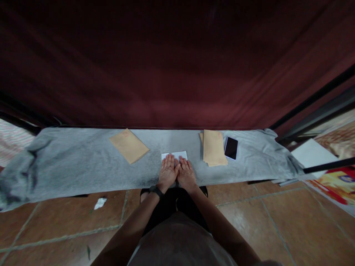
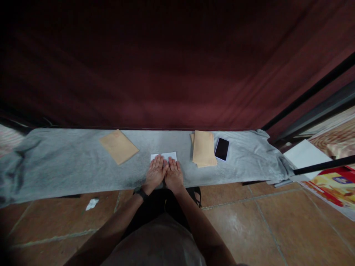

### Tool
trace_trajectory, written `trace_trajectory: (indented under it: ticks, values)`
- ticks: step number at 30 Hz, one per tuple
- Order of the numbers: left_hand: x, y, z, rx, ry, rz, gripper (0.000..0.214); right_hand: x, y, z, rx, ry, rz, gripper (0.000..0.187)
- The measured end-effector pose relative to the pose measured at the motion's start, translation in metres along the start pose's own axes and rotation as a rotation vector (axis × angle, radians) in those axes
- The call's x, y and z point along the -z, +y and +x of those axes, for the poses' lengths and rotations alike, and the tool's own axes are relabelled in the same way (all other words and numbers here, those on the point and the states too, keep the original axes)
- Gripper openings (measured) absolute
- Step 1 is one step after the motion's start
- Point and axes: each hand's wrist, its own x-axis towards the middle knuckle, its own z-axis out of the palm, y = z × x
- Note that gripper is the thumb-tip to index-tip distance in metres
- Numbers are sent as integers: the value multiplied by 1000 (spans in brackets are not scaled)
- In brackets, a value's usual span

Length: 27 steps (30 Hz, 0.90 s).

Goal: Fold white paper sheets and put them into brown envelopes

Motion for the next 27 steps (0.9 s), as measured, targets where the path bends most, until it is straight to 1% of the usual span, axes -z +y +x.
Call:
trace_trajectory:
  ticks: [3, 7, 13, 16, 22, 27]
  values:
    - [-1, -8, 5, 0, 4, 13, 65, 0, -1, 1, 6, 16, -8, 55]
    - [3, -24, 9, 24, 9, 35, 64, -2, -2, 2, -23, 62, 23, 52]
    - [10, -36, 0, 16, 31, 63, 64, -6, 0, 2, -38, 101, 51, 50]
    - [15, -38, -6, 11, 21, 78, 63, -2, -2, 10, -48, 73, 84, 49]
    - [22, -37, -7, -1, -35, 83, 60, 1, -7, 39, 87, -43, 146, 48]
    - [22, -37, -6, 11, -26, 70, 61, -4, 2, 51, 57, -47, 121, 48]
